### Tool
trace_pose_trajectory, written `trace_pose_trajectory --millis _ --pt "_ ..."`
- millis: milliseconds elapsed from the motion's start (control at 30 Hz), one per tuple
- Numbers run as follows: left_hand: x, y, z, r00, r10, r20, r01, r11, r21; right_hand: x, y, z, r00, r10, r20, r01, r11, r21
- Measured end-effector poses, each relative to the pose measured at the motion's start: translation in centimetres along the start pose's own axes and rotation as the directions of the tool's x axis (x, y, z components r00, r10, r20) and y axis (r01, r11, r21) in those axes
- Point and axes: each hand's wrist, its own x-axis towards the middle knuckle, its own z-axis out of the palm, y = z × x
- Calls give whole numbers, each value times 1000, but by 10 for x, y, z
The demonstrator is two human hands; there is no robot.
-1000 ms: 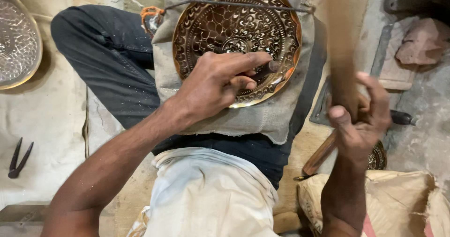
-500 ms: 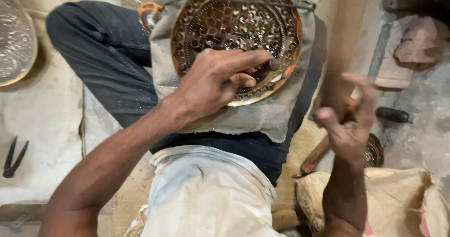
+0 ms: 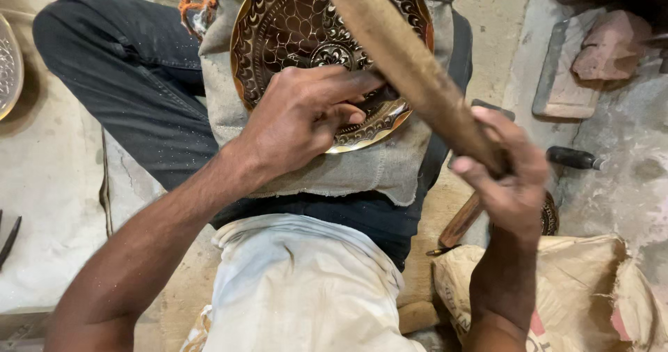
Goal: The person sits on the floor with an engraved brass plate resting on a cloth cushion on their lap. They hold a small punch against the plate's surface with one hand and strike it with a wooden mallet held in the other hand, repositioning the punch repeatedly to work the decorative pattern across the plate.
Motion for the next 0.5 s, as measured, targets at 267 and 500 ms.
trace_pose_trajectory --millis 267,500 --pt "0 -1 -1 1000 5 19 -5 999 38 -6 5 1 998 55 44 -55 999 -4" --pt "0 -1 -3 999 7 39 -11 996 94 -17 5 -4 996 88 18 -83 976 -202"
